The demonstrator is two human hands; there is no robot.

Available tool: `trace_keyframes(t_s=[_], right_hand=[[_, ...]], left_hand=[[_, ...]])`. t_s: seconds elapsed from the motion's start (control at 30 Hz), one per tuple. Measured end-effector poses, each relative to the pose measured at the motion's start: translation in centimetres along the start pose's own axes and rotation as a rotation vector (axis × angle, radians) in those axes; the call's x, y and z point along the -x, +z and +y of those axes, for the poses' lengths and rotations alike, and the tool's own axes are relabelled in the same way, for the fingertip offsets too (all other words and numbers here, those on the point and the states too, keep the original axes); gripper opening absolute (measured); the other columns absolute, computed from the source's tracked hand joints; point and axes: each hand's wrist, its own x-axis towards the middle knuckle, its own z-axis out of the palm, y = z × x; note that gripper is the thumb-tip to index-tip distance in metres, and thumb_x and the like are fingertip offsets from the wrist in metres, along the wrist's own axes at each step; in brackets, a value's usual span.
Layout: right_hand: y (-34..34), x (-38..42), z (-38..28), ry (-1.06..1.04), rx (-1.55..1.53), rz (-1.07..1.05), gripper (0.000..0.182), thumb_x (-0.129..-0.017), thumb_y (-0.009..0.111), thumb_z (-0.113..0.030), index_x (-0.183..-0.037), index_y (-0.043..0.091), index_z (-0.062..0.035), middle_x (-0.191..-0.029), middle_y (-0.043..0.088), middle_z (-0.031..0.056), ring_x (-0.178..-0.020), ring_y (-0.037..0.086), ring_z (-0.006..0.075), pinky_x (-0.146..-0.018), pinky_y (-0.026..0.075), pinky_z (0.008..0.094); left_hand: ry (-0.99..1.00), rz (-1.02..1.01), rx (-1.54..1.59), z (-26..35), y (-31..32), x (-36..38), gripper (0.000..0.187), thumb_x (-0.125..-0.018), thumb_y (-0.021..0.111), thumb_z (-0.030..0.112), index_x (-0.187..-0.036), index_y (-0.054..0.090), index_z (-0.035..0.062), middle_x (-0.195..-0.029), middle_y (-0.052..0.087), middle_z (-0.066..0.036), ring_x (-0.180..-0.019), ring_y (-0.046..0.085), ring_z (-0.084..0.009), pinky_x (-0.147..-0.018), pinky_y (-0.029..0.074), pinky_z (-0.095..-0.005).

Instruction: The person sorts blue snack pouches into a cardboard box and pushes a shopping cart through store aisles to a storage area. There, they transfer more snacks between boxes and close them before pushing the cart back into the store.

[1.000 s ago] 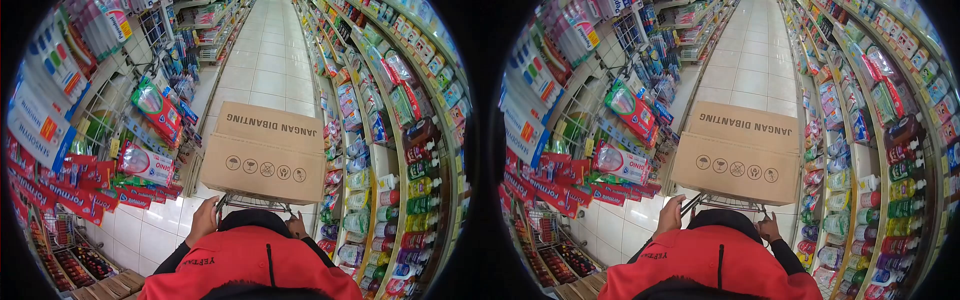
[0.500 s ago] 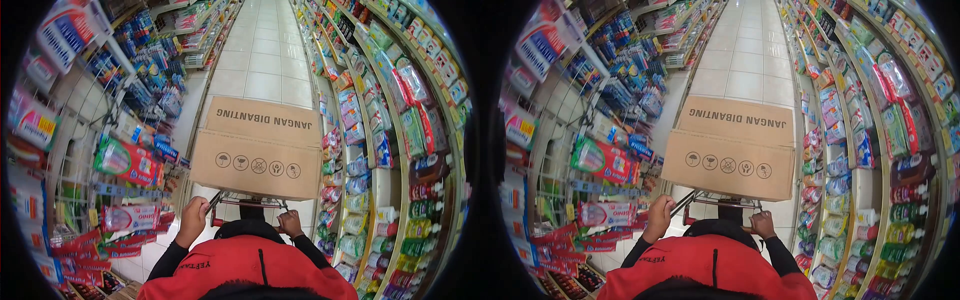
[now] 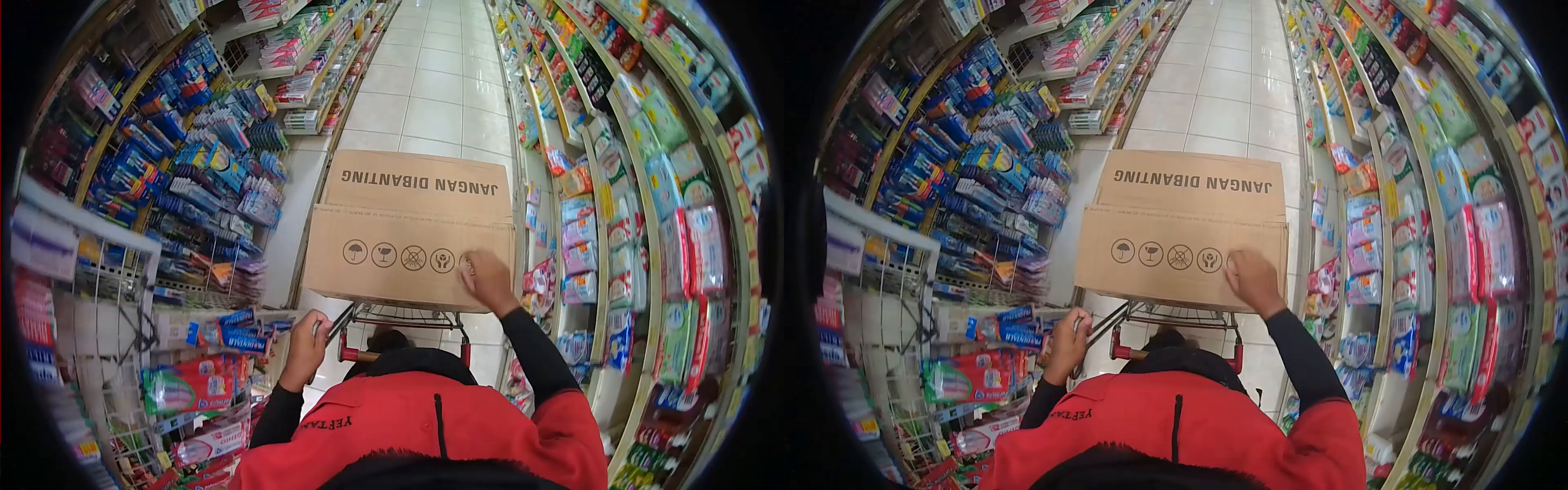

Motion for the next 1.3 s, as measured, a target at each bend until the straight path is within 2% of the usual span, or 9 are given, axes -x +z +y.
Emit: trace_keyframes(t_s=[0.07,0.2,0.3,0.5,0.57,0.7,0.77,0.87,1.3], right_hand=[[0.0,-6.9,2.9,0.087,0.131,-0.054,0.04,-0.075,0.062,-0.03,-0.106,0.052,-0.0059,-0.096,0.054,0.0127,-0.099,0.049,0.0278,-0.078,0.04,0.042],[3.5,-17.7,11.0,0.019,0.252,0.101,0.05,-0.074,0.062,-0.037,-0.111,0.051,-0.006,-0.1,0.053,0.0127,-0.107,0.045,0.0293,-0.084,0.035,0.0476],[4.7,-25.8,16.5,0.136,0.301,-0.047,0.055,-0.073,0.062,-0.043,-0.113,0.051,-0.0067,-0.102,0.054,0.0117,-0.107,0.047,0.0275,-0.087,0.031,0.0517],[-2.8,-37.9,21.7,0.148,0.074,-0.071,0.036,-0.067,0.069,-0.034,-0.089,0.059,-0.0063,-0.082,0.054,0.01,-0.08,0.055,0.0282,-0.073,0.039,0.0431],[-5.9,-39.8,21.9,0.101,0.07,-0.043,0.025,-0.066,0.069,-0.024,-0.076,0.057,-0.0051,-0.075,0.051,0.0094,-0.072,0.053,0.0289,-0.065,0.039,0.0405],[-6.2,-41.7,23.7,0.128,0.05,0.035,0.018,-0.066,0.067,-0.017,-0.073,0.055,-0.0061,-0.075,0.051,0.0077,-0.07,0.052,0.0271,-0.066,0.038,0.0396],[-4.6,-43.6,26.1,0.079,0.14,0.312,0.011,-0.067,0.064,-0.012,-0.073,0.056,-0.0077,-0.077,0.054,0.0053,-0.069,0.052,0.0235,-0.069,0.036,0.0374],[-2.5,-48.4,30.7,0.101,0.163,0.434,0.009,-0.067,0.061,-0.008,-0.075,0.057,-0.0087,-0.078,0.057,0.0035,-0.071,0.053,0.0202,-0.071,0.035,0.035],[-1.5,-82.5,56.2,-0.009,0.145,0.299,0.023,-0.063,0.069,-0.015,-0.08,0.054,-0.0104,-0.075,0.053,0.0033,-0.073,0.049,0.022,-0.066,0.033,0.0355]], left_hand=[[-0.007,-0.011,0.019,0.7,0.2,-4.9,0.016,-0.088,0.049,0.014,-0.079,0.048,0.0013,-0.058,0.048,-0.01,-0.052,0.049,-0.0209,-0.053,0.04,-0.0314],[-0.01,-0.039,0.005,1.4,0.7,-15.4,0.017,-0.088,0.048,0.015,-0.079,0.048,0.0008,-0.058,0.05,-0.011,-0.051,0.052,-0.023,-0.051,0.04,-0.0339],[0.02,-0.034,-0.01,1.6,1.6,-23.9,0.017,-0.088,0.048,0.015,-0.079,0.049,0.0004,-0.058,0.05,-0.013,-0.051,0.051,-0.0251,-0.052,0.04,-0.0344],[0.044,-0.031,0.007,4.7,4.6,-41.2,0.015,-0.085,0.052,0.012,-0.079,0.048,-0.0006,-0.068,0.052,-0.016,-0.063,0.053,-0.0306,-0.058,0.04,-0.0366],[0.345,0.198,-0.12,5.6,6.0,-47.1,0.014,-0.084,0.052,0.012,-0.078,0.049,0.0003,-0.066,0.054,-0.01,-0.059,0.052,-0.0216,-0.057,0.042,-0.0303],[0.161,0.076,-0.051,7.6,8.7,-57.6,0.012,-0.084,0.053,0.011,-0.081,0.052,-0.0006,-0.071,0.057,-0.011,-0.063,0.056,-0.0237,-0.061,0.043,-0.0326],[0.104,0.023,0.03,7.4,10.4,-62.8,0.014,-0.085,0.052,0.012,-0.083,0.054,-0.0018,-0.072,0.059,-0.011,-0.063,0.059,-0.0217,-0.062,0.045,-0.032],[0.019,-0.011,-0.017,8.5,12.2,-70.9,0.019,-0.084,0.055,0.015,-0.09,0.058,-0.0029,-0.077,0.062,-0.019,-0.075,0.061,-0.0331,-0.068,0.046,-0.035],[-0.062,0.069,0.028,16.5,18.3,-106.8,0.016,-0.082,0.058,0.014,-0.082,0.054,-0.0008,-0.066,0.058,-0.012,-0.058,0.057,-0.0183,-0.057,0.044,-0.0299]])
